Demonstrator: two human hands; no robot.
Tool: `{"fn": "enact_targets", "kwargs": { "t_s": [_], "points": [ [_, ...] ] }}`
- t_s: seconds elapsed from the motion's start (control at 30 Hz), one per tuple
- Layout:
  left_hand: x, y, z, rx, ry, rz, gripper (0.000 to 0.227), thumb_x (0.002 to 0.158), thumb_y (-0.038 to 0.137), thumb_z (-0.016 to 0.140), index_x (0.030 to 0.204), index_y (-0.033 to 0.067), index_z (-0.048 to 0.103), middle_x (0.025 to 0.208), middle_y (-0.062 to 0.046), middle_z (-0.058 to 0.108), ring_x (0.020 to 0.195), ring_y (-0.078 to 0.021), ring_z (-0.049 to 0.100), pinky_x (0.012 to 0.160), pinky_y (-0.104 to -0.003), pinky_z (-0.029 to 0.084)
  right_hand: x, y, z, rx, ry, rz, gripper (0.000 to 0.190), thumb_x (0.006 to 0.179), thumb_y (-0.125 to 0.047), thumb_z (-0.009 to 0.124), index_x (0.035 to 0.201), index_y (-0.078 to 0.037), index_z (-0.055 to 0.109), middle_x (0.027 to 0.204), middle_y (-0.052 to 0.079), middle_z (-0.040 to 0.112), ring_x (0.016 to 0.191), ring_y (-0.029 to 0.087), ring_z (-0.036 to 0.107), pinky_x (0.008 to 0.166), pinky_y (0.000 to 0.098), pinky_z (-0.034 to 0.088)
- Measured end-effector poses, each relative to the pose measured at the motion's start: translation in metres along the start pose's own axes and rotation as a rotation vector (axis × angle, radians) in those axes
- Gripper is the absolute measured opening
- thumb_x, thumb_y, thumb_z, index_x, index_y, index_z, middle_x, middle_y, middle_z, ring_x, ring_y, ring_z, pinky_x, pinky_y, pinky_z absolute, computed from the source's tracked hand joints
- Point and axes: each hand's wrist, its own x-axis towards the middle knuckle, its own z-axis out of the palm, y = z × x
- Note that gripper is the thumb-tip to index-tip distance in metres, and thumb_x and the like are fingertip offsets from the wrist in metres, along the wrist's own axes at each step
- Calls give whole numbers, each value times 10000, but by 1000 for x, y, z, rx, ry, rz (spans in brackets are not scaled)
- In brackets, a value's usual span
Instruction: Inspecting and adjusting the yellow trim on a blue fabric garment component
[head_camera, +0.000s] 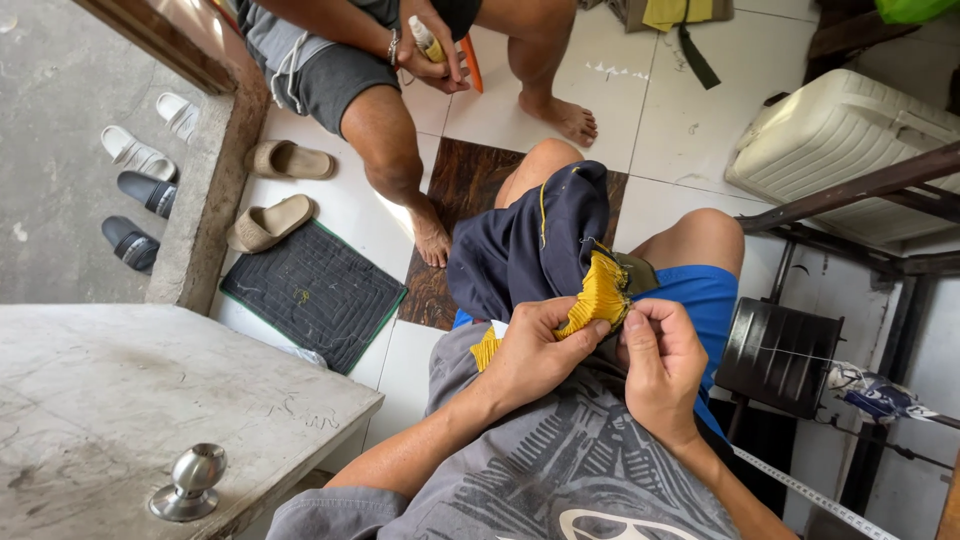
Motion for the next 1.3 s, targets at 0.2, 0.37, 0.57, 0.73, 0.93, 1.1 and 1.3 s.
{"fn": "enact_targets", "kwargs": {
  "t_s": [0.2, 0.37, 0.57, 0.73, 0.93, 1.1, 1.3],
  "points": [
    [0, 2, 3, 101, -66, -56, 152, 866, 68, 741, 735, 28, 674, 585, -28, 564, 588, -96, 493, 513, -255, 385, 60, -33, -17, 477, 390, 422, 228, 960, -69, 475, 758, -174, 476, 587, -58, 378, 450, 6, 313, 391, 139, 225],
    [-8, -2, -5, 81, -46, -177, 113, 858, 72, 730, 749, 48, 707, 615, 11, 592, 586, -58, 507, 509, -202, 372, 40, -35, -41, 106, 89, 221, 31, 1012, -146, 585, 1015, -161, 611, 729, 3, 498, 631, 59, 405, 583, 223, 358],
    [-4, 2, -1, 125, -37, -128, 125, 861, 88, 731, 742, 51, 720, 619, -19, 610, 580, -69, 521, 507, -214, 390, 33, -53, -41, -281, -213, -315, 100, 898, -89, 724, 970, -111, 788, 773, 34, 710, 611, 168, 650, 542, 258, 534],
    [-4, 2, 0, 189, -26, -119, 124, 842, 112, 751, 729, 68, 724, 611, -1, 599, 576, -58, 527, 496, -216, 389, 31, -53, -39, -359, -234, -482, 76, 868, -99, 758, 936, -122, 782, 848, 4, 758, 708, 209, 736, 607, 287, 584],
    [-4, 8, 1, 352, -45, -3, 216, 839, 146, 758, 668, 66, 654, 576, -61, 551, 543, -116, 514, 493, -270, 382, 29, -60, -33, -410, -225, -539, 66, 854, -43, 763, 870, -99, 733, 741, 35, 708, 577, 251, 684, 486, 308, 540],
    [-4, -3, 1, 416, -62, 27, 255, 825, 193, 752, 660, 73, 599, 584, -91, 547, 554, -178, 526, 512, -333, 396, 33, -30, -30, -390, -162, -520, 153, 828, -59, 732, 730, -159, 671, 643, -11, 655, 568, 251, 658, 531, 319, 543],
    [-4, 25, -23, 342, 34, -71, 127, 805, 111, 725, 694, 86, 668, 591, -15, 568, 592, -109, 539, 516, -275, 403, 54, 15, -31, -246, 84, 18, 116, 893, -67, 627, 811, -118, 690, 635, 52, 588, 610, 108, 496, 606, 344, 481]
  ]
}}
